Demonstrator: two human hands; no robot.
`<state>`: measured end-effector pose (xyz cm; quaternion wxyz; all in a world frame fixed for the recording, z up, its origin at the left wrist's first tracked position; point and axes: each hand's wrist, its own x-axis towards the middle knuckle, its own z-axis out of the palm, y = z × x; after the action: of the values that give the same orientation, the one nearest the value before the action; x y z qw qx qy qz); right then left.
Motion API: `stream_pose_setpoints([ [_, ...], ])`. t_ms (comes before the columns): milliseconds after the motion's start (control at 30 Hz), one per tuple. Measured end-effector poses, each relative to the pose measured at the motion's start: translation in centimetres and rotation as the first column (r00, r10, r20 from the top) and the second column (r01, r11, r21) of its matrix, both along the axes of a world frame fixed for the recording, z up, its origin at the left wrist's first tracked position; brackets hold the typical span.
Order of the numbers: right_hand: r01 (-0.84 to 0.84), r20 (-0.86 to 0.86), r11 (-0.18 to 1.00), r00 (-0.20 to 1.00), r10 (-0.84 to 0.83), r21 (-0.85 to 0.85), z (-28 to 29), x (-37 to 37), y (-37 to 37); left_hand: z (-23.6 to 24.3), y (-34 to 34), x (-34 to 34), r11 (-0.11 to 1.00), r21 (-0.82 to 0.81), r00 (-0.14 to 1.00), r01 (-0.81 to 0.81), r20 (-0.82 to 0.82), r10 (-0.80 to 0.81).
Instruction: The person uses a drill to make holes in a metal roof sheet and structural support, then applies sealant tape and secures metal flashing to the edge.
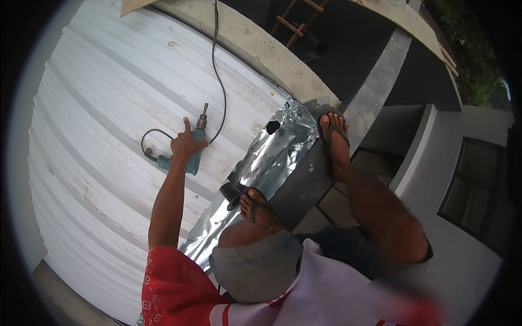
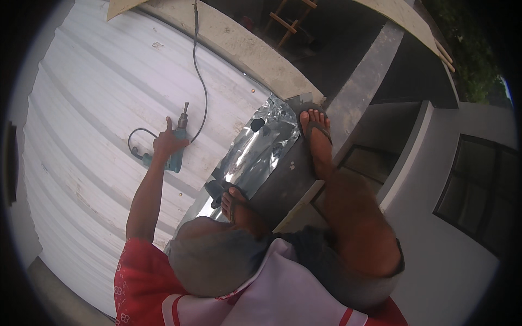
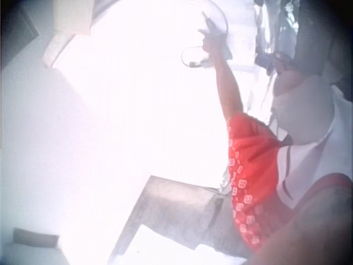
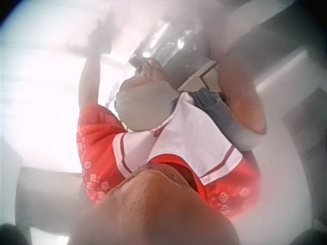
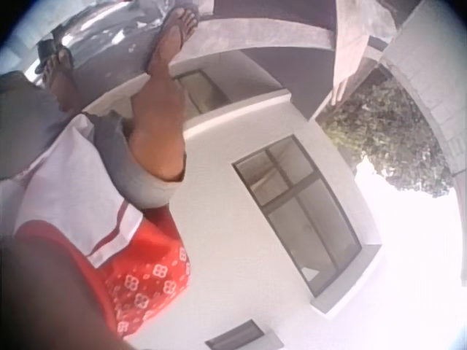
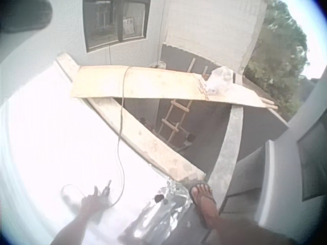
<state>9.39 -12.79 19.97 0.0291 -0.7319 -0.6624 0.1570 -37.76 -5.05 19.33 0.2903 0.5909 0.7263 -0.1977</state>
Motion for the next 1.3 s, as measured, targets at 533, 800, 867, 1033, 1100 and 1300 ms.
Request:
stream_pose_setpoints([
  [533,0.184,-0.565,0.936,0.756,-0.33,-0.3,10.1,9.7,6.6,-0.8,-6.4,5.1,0.662,0.746,0.99,-0.075,-0.024,0.14],
  [800,0.031,-0.642,0.933,0.717,-0.271,-0.36,8.8,9.0,14.1,-2.4,-25.9,6.9,0.818,-0.047,0.797,-0.574,0.198,0.571],
  [867,0.008,-0.652,0.923,0.705,-0.278,-0.385,8.4,8.5,15.4,-2.4,-29.0,6.5,0.858,-0.145,0.857,-0.493,0.084,0.508],
  [1033,-0.041,-0.7,0.92,0.663,-0.267,-0.39,7.1,9.4,17.6,-5.2,-28.5,8.4,0.862,-0.167,0.878,-0.479,-0.107,0.467],
  [1100,-0.108,-0.712,0.921,0.67,-0.21,-0.373,6.4,9.3,18.1,-5.8,-28.3,8.3,0.822,-0.171,0.84,-0.543,-0.137,0.526],
  [1300,-0.156,-0.799,0.91,0.549,-0.244,-0.385,3.6,7.0,19.5,-0.7,-31.7,5.9,0.845,-0.148,0.842,-0.514,-0.277,0.464],
])
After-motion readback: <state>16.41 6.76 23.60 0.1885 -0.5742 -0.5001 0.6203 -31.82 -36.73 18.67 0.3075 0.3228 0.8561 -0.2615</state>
